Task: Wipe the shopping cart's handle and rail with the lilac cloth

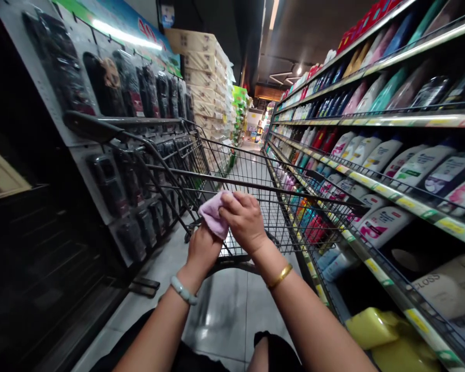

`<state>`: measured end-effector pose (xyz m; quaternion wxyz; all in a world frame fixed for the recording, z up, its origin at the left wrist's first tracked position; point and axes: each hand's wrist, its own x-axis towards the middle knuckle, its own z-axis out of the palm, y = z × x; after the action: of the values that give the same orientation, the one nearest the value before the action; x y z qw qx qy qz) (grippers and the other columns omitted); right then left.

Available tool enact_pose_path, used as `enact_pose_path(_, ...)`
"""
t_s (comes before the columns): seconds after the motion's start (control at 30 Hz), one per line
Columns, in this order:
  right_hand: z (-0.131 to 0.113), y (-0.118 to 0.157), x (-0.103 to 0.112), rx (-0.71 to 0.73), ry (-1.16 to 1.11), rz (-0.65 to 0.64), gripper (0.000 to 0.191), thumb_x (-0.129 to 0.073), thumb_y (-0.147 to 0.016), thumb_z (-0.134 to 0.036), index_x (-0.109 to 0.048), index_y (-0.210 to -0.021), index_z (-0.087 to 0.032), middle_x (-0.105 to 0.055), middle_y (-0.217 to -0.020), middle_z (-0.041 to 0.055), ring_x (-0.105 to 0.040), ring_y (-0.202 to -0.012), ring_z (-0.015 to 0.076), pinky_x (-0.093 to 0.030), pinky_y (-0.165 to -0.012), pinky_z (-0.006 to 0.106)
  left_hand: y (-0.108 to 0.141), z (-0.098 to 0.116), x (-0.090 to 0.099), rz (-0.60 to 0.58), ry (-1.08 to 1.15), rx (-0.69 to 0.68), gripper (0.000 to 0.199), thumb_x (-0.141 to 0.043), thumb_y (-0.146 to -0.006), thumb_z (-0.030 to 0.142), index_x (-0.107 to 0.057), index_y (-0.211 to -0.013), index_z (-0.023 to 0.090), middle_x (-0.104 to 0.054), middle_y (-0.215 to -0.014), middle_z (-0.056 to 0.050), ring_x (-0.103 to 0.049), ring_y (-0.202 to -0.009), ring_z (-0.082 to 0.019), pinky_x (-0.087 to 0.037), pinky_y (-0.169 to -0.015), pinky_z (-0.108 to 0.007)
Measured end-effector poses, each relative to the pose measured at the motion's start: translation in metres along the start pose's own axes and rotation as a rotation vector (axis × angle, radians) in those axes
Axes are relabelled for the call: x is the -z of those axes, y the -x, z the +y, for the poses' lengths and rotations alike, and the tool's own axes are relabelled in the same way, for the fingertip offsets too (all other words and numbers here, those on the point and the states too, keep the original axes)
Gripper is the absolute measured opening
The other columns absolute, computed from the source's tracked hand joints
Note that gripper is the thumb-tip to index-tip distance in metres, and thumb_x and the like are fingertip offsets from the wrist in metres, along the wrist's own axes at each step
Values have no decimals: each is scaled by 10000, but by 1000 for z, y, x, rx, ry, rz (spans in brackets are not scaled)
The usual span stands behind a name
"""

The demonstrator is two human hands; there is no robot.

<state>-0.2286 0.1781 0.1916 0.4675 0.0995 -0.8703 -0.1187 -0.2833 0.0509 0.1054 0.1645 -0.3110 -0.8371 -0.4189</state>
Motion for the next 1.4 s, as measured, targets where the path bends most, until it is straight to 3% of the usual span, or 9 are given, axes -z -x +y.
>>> enact_pose_path(0.2, 27, -8, 12, -206, 95, 220, 179, -551, -972, -272, -719, -913, -251, -646, -1296, 39, -498, -1194, 264, -414, -1016, 450, -8, 1, -12, -19, 329, 7, 701, -546, -920, 273, -268, -1559, 199, -619, -1347, -125, -680, -990, -200, -533, -871, -349)
enact_pose_path(0.37, 17, 19, -2, -87, 56, 108, 176, -550, -938, -187, -698, -968, -277, -606, -1374, 24, -446, -1334, 233, -345, -1140, 471, -13, 4, -17, -16, 296, 43, 593, -559, -865, 220, -458, -1449, 178, -623, -1319, -140, -652, -1101, -249, -519, -936, -397)
enact_pose_path(0.5, -1, 38, -10, -106, 22, 18, 239, -665, -850, -347, -683, -1069, -254, -532, -1456, 76, -343, -1435, 302, -221, -1199, 576, -14, 3, -16, 27, 309, 34, 531, -545, -821, 168, -540, -1353, 170, -641, -1282, -141, -594, -1217, -277, -484, -1017, -430)
enact_pose_path(0.77, -7, -2, 5, -373, 27, 175, 188, -536, -944, -194, -707, -955, -271, -645, -1259, 57, -513, -1168, 249, -396, -994, 418, -7, -4, -8, 40, 352, -9, 651, -495, -788, 91, -474, -1434, 168, -661, -1249, -104, -639, -1073, -212, -496, -991, -392)
enact_pose_path(0.87, -16, 8, 3, -340, 31, 161, 206, -526, -953, -190, -711, -963, -279, -629, -1301, 50, -489, -1182, 257, -384, -1003, 431, -1, -6, -5, 57, 320, 7, 621, -502, -806, 115, -484, -1424, 169, -668, -1238, -109, -650, -1030, -218, -504, -980, -419)
enact_pose_path(1.0, -30, 41, -7, -288, 28, 90, 186, -555, -945, -175, -711, -923, -275, -645, -1270, 42, -498, -1150, 253, -404, -978, 425, 2, -7, 0, 87, 311, 36, 581, -536, -805, 145, -522, -1384, 183, -627, -1343, -121, -615, -1185, -249, -487, -1035, -437)
enact_pose_path(1.07, -27, 42, -3, -286, 2, 142, 194, -550, -945, -166, -709, -881, -257, -659, -1204, 50, -523, -1105, 242, -433, -946, 407, 2, -7, 2, 105, 345, 25, 603, -535, -798, 135, -506, -1398, 188, -621, -1355, -113, -607, -1208, -233, -499, -1022, -403)
enact_pose_path(1.23, -7, 10, 19, -341, -28, 394, 214, -530, -948, -181, -721, -872, -238, -643, -1196, 81, -541, -1117, 253, -455, -956, 423, 1, -3, 5, 165, 347, 72, 580, -497, -799, 123, -509, -1377, 171, -697, -1155, -88, -656, -813, -157, -539, -804, -333)
enact_pose_path(1.4, -17, 21, 10, -354, -8, 285, 244, -502, -954, -161, -713, -861, -240, -665, -1168, 63, -550, -1101, 250, -462, -955, 426, 0, -1, 3, 185, 342, 135, 503, -518, -802, 152, -541, -1304, 175, -692, -1151, -84, -608, -672, -121, -522, -716, -299)
